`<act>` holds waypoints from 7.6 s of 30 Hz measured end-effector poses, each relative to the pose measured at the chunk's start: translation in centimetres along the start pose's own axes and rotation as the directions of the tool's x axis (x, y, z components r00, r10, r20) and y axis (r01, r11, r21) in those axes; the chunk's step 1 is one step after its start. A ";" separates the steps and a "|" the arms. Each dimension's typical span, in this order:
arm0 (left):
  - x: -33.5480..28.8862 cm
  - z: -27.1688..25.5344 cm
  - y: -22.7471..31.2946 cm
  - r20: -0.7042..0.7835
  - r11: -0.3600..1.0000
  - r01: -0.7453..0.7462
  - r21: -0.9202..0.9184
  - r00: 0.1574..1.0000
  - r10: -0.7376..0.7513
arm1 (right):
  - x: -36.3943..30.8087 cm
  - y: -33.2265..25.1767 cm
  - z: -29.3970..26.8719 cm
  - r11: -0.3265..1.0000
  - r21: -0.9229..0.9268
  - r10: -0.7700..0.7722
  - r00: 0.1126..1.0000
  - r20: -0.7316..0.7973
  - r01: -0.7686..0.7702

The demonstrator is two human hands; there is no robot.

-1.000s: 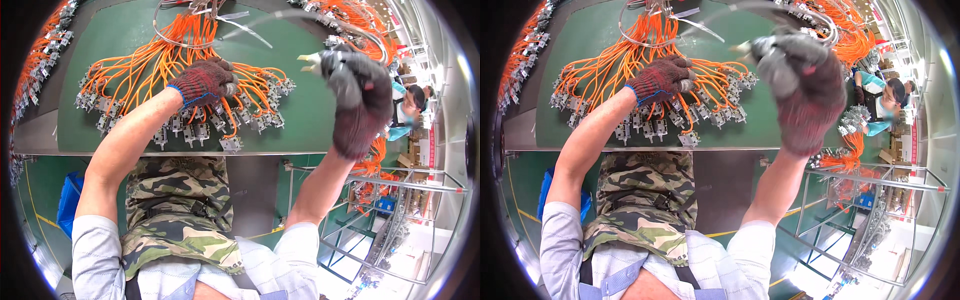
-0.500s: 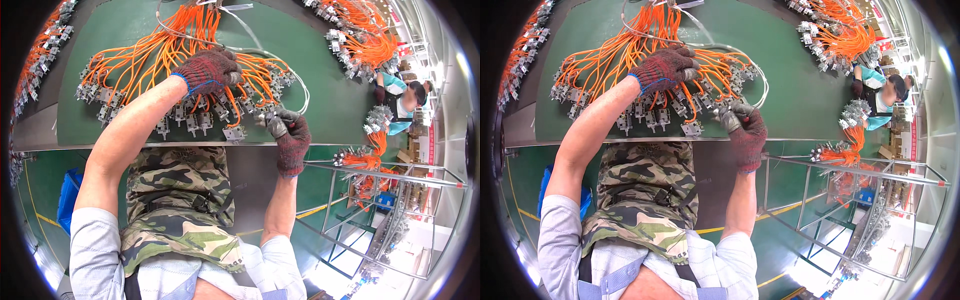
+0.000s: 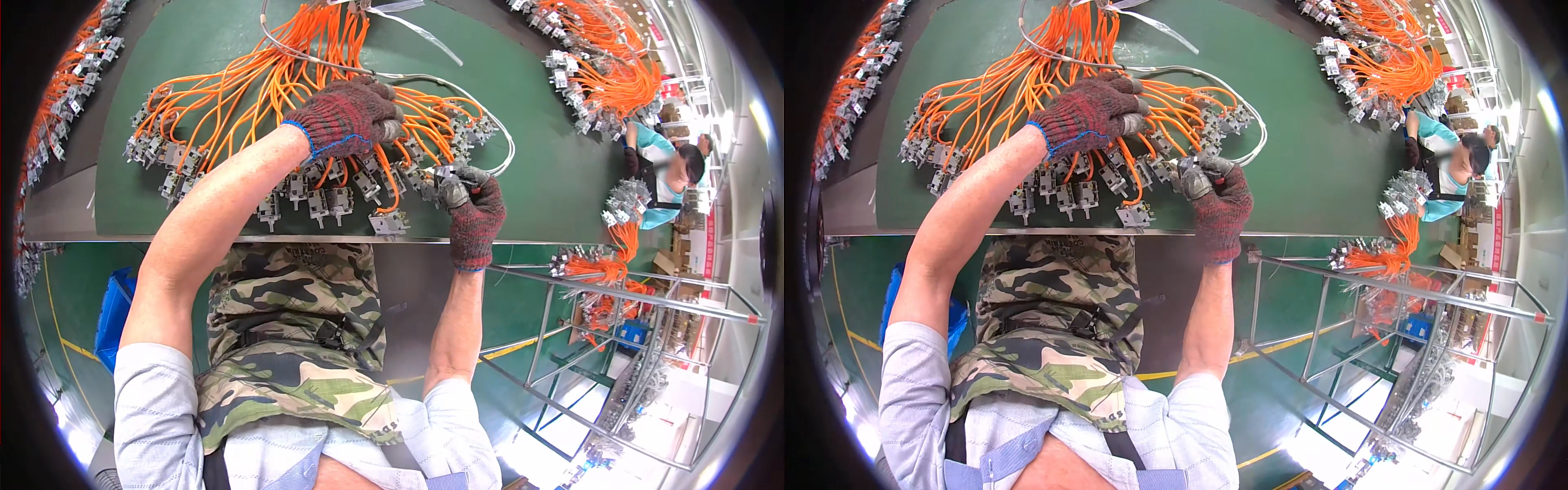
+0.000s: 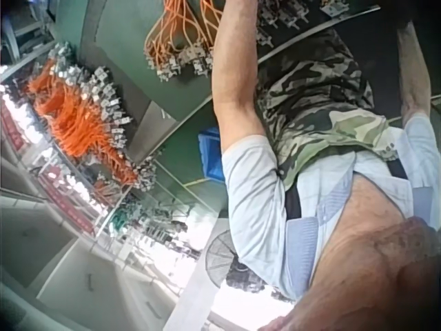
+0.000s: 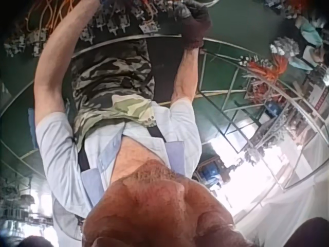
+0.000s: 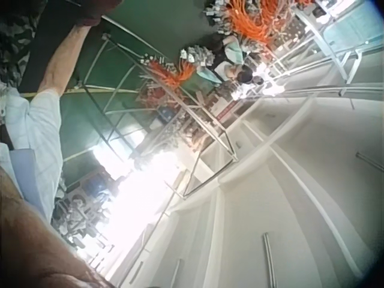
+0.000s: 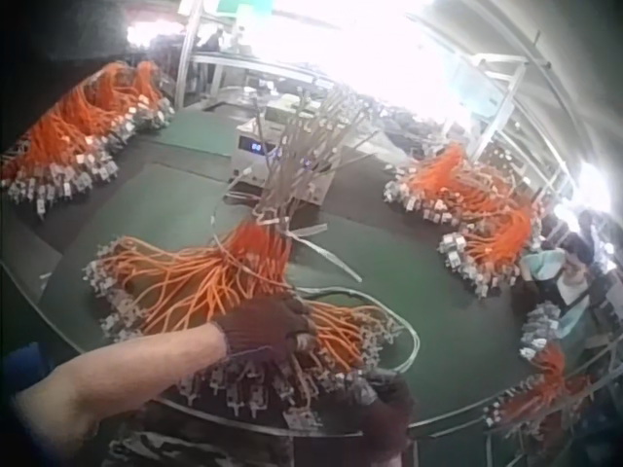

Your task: Assembling and testing electrical wire harnesses at a factory workstation.

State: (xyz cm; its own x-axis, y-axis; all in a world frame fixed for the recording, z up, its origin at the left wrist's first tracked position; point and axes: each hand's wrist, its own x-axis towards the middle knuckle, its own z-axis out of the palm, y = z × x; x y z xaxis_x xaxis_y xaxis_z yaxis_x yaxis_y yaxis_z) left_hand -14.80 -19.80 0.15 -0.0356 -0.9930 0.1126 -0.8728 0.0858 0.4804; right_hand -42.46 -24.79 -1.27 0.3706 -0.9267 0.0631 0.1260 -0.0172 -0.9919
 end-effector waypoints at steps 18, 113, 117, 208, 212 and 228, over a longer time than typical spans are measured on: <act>0.1 -0.4 0.5 0.030 1.000 0.027 0.006 0.999 -0.027 | -2.4 1.9 1.8 0.976 -0.198 -0.108 0.992 -0.063 0.093; -2.0 -2.4 -1.3 0.395 0.955 0.109 -0.277 0.919 0.010 | -2.6 1.7 5.1 1.000 -0.004 -0.026 1.000 -0.015 0.026; -2.0 -2.4 -1.1 0.371 0.963 0.097 -0.250 0.929 0.003 | -2.3 1.9 5.2 0.996 -0.052 -0.071 0.997 0.013 0.072; -26.1 -8.1 -17.2 -0.508 0.854 0.463 -0.238 0.691 -0.515 | -8.9 3.0 6.8 0.859 -0.447 -0.267 0.963 0.026 0.250; -26.9 -9.5 -17.1 -0.361 0.746 0.549 -0.378 0.654 -0.665 | -8.5 3.0 6.2 0.802 -0.509 -0.339 0.940 0.043 0.313; -26.4 -7.8 -17.9 -0.393 0.728 0.503 -0.466 0.619 -0.680 | -5.4 1.3 8.5 0.911 -0.254 -0.329 0.944 0.027 0.325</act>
State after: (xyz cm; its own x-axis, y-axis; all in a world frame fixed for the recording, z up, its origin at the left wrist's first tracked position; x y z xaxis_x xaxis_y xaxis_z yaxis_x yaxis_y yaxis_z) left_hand 5.51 5.52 -4.64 0.7626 -0.6412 0.0854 -0.4263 -0.3988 0.8120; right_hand -36.43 -16.63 -1.98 0.3331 -0.8588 0.3893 0.0020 -0.4123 -0.9111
